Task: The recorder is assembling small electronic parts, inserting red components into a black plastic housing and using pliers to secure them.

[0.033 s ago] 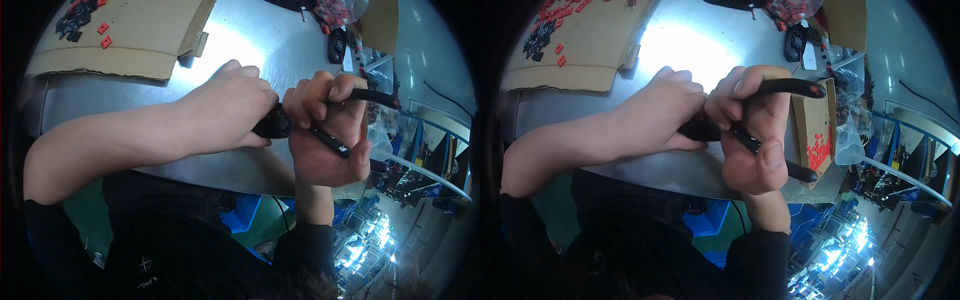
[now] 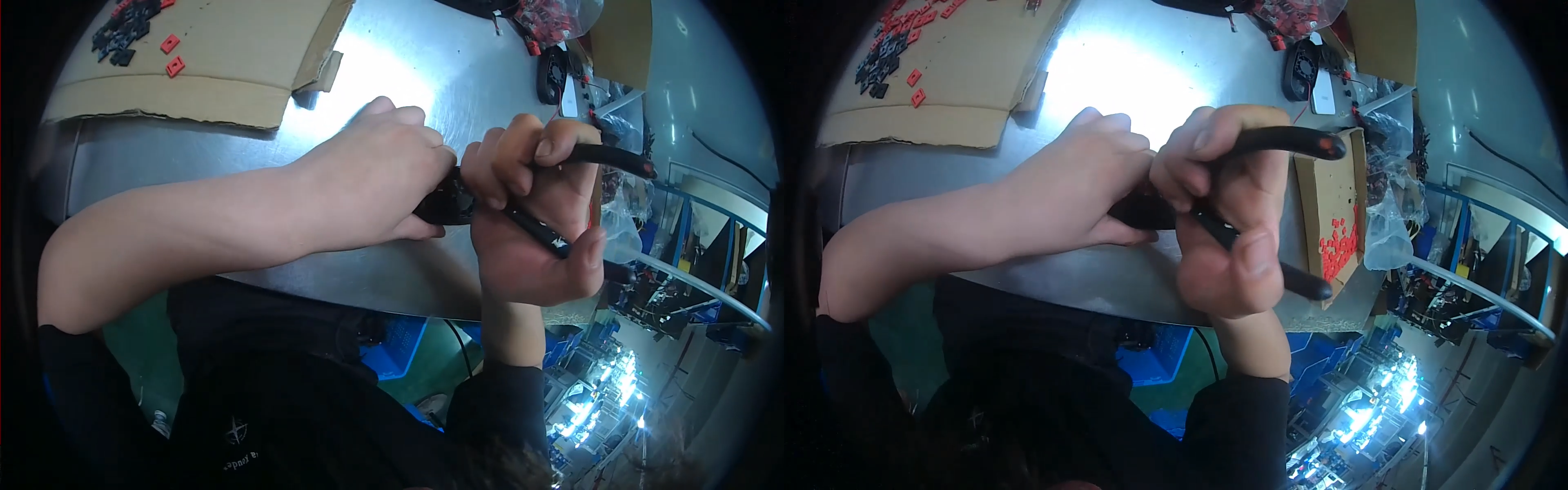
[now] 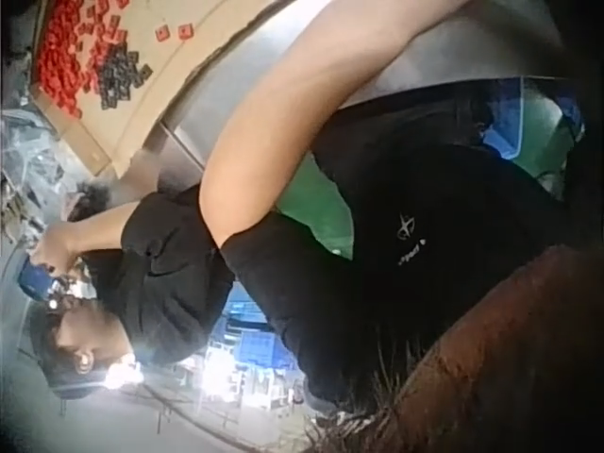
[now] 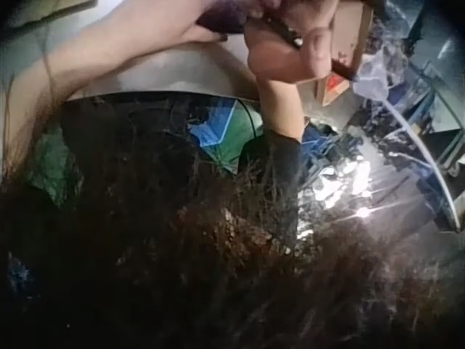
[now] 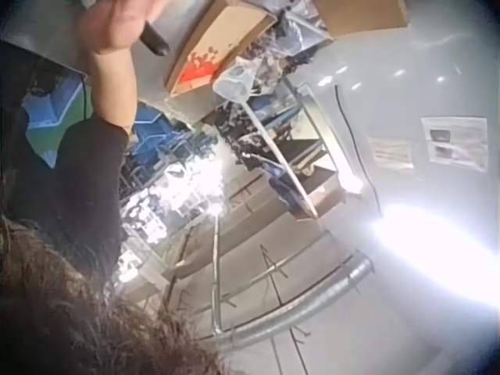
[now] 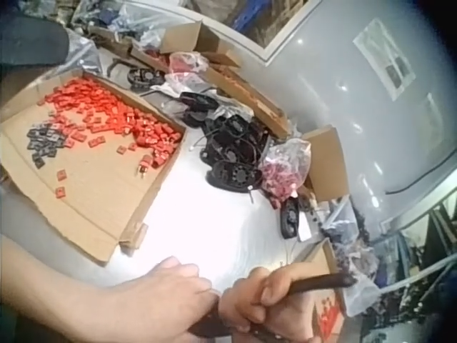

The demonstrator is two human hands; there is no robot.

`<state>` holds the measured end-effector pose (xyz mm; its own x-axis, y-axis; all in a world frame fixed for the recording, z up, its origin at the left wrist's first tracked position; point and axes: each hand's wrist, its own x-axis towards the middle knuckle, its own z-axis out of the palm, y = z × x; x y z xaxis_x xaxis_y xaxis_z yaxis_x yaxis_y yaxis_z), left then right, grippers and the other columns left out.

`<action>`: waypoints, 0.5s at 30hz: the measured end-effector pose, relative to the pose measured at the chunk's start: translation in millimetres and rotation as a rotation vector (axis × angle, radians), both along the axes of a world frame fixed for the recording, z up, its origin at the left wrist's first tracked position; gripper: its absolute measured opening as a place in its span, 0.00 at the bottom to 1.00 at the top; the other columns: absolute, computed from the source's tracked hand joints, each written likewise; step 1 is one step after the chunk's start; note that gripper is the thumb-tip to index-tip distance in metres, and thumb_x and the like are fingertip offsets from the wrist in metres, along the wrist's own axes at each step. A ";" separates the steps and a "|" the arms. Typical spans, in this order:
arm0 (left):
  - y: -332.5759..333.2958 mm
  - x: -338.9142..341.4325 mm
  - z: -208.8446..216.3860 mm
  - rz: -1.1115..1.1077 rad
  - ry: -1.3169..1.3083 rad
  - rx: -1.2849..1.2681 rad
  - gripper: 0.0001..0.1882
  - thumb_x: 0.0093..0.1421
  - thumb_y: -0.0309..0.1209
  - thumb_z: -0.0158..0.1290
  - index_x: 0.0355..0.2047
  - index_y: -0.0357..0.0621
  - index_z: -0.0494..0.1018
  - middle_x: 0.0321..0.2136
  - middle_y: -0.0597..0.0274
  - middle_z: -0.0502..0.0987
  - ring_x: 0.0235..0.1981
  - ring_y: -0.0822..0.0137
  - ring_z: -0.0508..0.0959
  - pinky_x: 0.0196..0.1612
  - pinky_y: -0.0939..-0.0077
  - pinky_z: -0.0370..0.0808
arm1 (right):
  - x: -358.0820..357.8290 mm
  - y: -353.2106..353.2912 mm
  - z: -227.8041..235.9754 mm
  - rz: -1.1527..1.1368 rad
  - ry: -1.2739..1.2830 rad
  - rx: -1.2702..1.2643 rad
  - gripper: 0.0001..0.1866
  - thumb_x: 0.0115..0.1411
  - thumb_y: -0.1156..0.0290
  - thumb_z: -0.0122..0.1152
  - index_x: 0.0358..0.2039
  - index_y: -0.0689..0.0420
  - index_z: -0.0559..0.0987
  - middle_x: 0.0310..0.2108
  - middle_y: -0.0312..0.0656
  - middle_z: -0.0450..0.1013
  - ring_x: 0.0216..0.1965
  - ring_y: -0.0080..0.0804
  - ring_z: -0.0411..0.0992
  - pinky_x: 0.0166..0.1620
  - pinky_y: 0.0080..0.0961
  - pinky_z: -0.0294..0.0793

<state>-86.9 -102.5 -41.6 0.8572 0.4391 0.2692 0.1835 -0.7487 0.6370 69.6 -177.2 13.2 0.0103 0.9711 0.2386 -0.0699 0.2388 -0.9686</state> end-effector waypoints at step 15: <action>-2.1 5.3 -7.4 0.029 -0.010 0.062 0.19 0.51 0.44 0.69 0.34 0.43 0.81 0.32 0.59 0.81 0.43 0.57 0.79 0.50 0.61 0.71 | -16.6 -20.8 -41.6 -0.115 -0.181 0.456 0.30 0.67 0.33 0.51 0.37 0.49 0.60 0.24 0.36 0.57 0.24 0.28 0.54 0.33 0.33 0.56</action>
